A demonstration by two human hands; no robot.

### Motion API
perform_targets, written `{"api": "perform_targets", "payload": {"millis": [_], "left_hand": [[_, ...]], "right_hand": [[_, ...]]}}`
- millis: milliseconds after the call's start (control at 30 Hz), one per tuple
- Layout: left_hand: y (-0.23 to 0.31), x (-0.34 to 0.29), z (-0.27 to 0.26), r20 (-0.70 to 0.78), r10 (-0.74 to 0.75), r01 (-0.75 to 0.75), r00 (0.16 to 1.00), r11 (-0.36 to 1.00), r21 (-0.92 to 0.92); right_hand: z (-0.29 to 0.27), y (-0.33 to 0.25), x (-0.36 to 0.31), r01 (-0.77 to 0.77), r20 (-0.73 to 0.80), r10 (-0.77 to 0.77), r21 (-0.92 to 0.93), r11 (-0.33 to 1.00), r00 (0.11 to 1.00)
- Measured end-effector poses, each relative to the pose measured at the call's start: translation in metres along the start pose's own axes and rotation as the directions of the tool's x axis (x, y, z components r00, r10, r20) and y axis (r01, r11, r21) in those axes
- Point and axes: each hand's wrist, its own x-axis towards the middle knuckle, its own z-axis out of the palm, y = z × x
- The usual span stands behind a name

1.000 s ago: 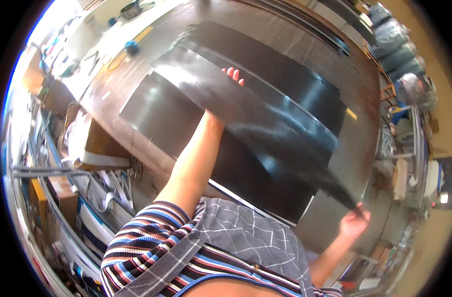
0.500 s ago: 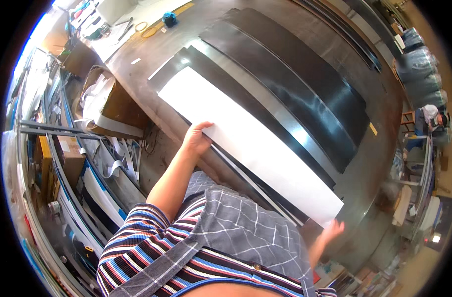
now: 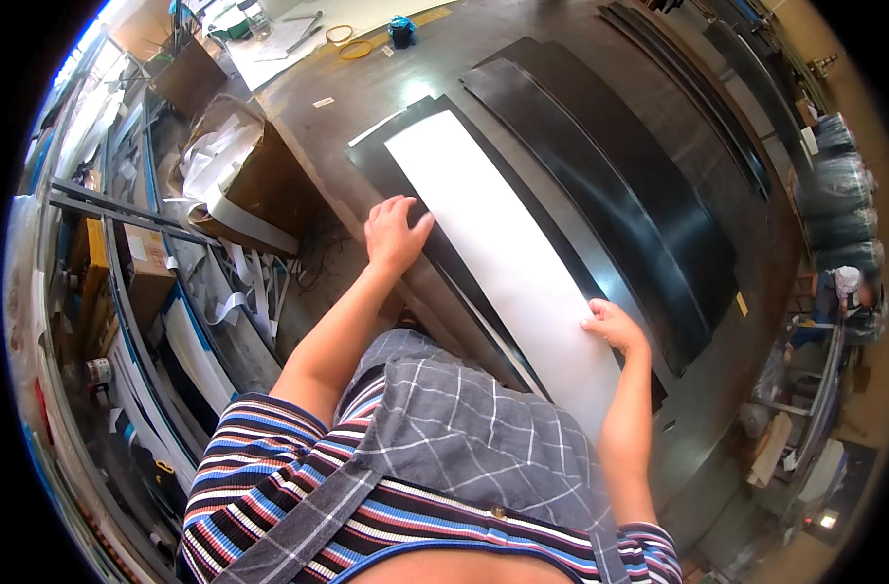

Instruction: The person places a large white sheet into a machine for processing. After moving to a workbench, the person peels back a protective layer from black panels and aligns a new white material over them, pressing it down by hand to adhere it.

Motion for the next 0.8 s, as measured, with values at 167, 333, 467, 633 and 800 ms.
{"api": "perform_targets", "payload": {"millis": [167, 333, 467, 633, 800], "left_hand": [[-0.016, 0.004, 0.01, 0.171, 0.227, -0.27, 0.959, 0.914, 0.302], [-0.017, 0.012, 0.019, 0.18, 0.281, -0.302, 0.943, 0.948, 0.098], [-0.027, 0.01, 0.02, 0.159, 0.281, -0.302, 0.947, 0.945, 0.127], [-0.02, 0.01, 0.011, 0.157, 0.252, -0.281, 0.955, 0.937, 0.207], [-0.021, 0.014, 0.01, 0.141, 0.258, -0.281, 0.956, 0.944, 0.175]], "right_hand": [[0.01, -0.008, 0.01, 0.049, -0.091, -0.055, -0.066, 0.997, 0.994], [0.016, -0.012, 0.025, 0.143, -0.118, -0.157, -0.117, 0.983, 0.981], [0.028, -0.015, 0.036, 0.22, -0.171, -0.248, -0.166, 0.961, 0.954], [0.033, -0.009, 0.043, 0.211, -0.222, -0.24, -0.145, 0.967, 0.945], [0.025, -0.012, 0.044, 0.164, -0.184, -0.188, -0.134, 0.977, 0.965]]}}
